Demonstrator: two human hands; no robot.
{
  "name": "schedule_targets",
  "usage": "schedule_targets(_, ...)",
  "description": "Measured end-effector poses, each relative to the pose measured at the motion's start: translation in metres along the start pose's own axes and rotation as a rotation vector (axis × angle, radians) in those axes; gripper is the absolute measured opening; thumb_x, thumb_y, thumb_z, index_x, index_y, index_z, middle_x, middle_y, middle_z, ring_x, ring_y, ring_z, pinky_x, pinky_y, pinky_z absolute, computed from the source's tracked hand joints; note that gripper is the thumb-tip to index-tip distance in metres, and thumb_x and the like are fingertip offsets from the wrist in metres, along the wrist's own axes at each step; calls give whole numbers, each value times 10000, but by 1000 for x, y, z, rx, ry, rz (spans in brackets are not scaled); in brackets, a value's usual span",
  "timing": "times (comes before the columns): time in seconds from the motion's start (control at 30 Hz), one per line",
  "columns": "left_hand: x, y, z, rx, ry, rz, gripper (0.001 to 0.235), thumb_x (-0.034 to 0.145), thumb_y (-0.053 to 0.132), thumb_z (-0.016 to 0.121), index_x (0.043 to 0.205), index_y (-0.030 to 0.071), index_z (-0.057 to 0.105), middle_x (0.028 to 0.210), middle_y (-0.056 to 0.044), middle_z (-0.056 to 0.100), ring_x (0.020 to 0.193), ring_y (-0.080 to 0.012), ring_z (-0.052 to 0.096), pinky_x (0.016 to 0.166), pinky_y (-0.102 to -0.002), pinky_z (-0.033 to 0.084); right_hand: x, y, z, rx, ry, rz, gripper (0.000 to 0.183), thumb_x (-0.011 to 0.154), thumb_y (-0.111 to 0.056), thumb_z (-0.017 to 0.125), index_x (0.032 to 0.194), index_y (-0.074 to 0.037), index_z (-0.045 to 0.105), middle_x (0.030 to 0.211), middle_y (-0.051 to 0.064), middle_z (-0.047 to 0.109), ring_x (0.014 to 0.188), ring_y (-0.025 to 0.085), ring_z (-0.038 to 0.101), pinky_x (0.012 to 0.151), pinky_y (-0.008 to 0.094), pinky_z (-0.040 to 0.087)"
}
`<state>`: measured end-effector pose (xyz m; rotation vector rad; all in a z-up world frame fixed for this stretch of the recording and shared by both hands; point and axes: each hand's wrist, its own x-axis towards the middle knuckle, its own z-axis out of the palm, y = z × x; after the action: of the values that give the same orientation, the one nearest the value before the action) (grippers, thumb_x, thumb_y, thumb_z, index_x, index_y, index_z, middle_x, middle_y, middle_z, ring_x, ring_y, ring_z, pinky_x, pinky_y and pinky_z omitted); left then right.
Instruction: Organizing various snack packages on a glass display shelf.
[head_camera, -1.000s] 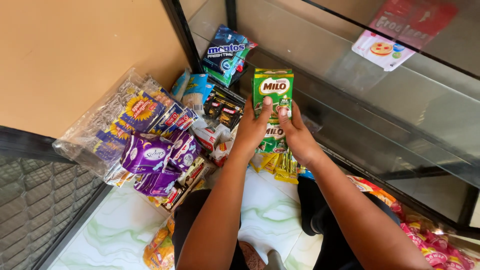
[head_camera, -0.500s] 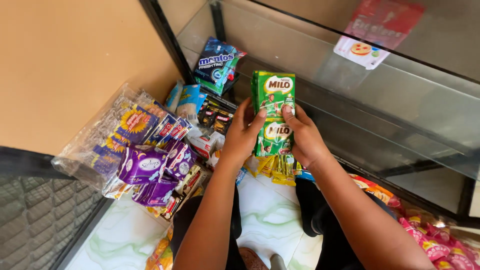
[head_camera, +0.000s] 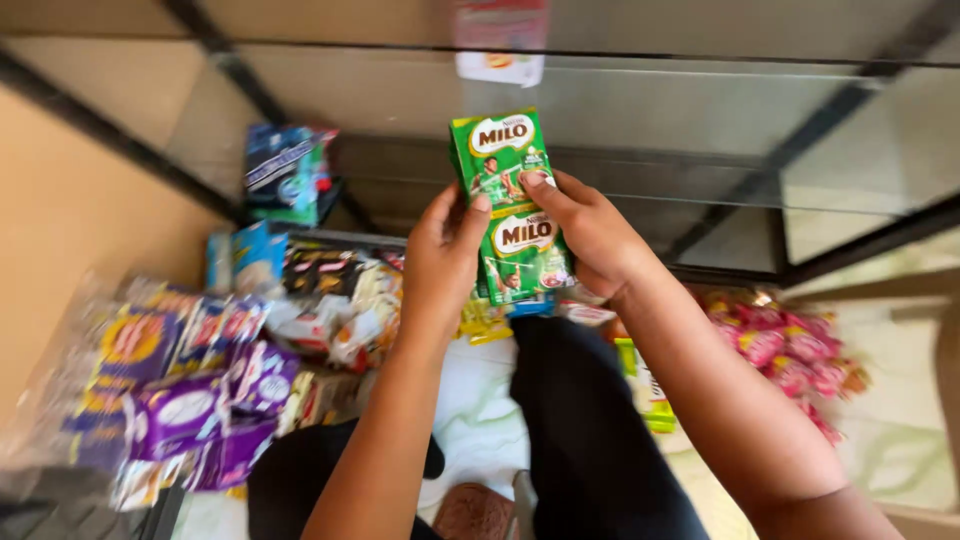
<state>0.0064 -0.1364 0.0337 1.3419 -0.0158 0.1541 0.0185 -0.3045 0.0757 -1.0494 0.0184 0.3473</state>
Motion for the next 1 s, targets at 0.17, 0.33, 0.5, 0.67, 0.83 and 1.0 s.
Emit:
schedule_targets(0.17, 17, -75, 82, -98, -371, -287, 426, 967, 83, 620, 1387, 17, 588, 1203, -78, 707, 1052, -144, 665, 926, -307, 540, -31, -12, -111, 11, 210, 58, 463, 984, -297, 615, 1354, -18, 600, 1151, 87, 727, 961, 185, 715, 802, 368, 605)
schedule_targets(0.33, 38, -110, 179, -164, -589, -613, 543, 883, 59, 587, 1421, 120, 553, 1273, -24, 668, 1113, -155, 627, 931, -346, 514, -48, -34, -223, 25, 452, 58, 445, 984, -295, 644, 1301, 16, 621, 1099, 99, 743, 908, 200, 736, 760, 393, 615)
schedule_targets(0.5, 72, -160, 276, -81, -664, -647, 614, 852, 45, 577, 1450, 173, 525, 1295, 0, 639, 1110, -140, 589, 884, -324, 478, -39, -79, -296, -46, 575, 14, 408, 971, -299, 641, 1257, -9, 639, 1058, 105, 747, 842, 217, 741, 701, 420, 617)
schedule_targets(0.67, 109, -233, 354, -217, -713, -505, 867, 689, -126, 451, 1519, 122, 470, 1257, -100, 641, 925, -224, 525, 706, -304, 399, -12, -100, -372, -227, 678, 38, 367, 1011, -339, 646, 1205, -28, 650, 920, 66, 701, 712, 214, 684, 576, 444, 583)
schedule_targets(0.83, 125, -293, 410, -260, -711, -452, 850, 720, -152, 459, 1549, 34, 417, 1328, -126, 599, 1104, -205, 556, 873, -298, 446, 10, -94, -431, -221, 771, -129, 306, 1013, -326, 651, 1166, -64, 689, 936, 44, 747, 735, 163, 722, 575, 379, 582)
schedule_targets(1.0, 111, -277, 409, -76, -633, -437, 835, 817, -105, 529, 1603, 21, 274, 1414, -174, 563, 1212, -237, 569, 1016, -346, 459, 39, -73, -473, -620, 1022, -248, 288, 1029, -269, 699, 1123, 2, 708, 944, 111, 712, 703, 177, 654, 529, 431, 479)
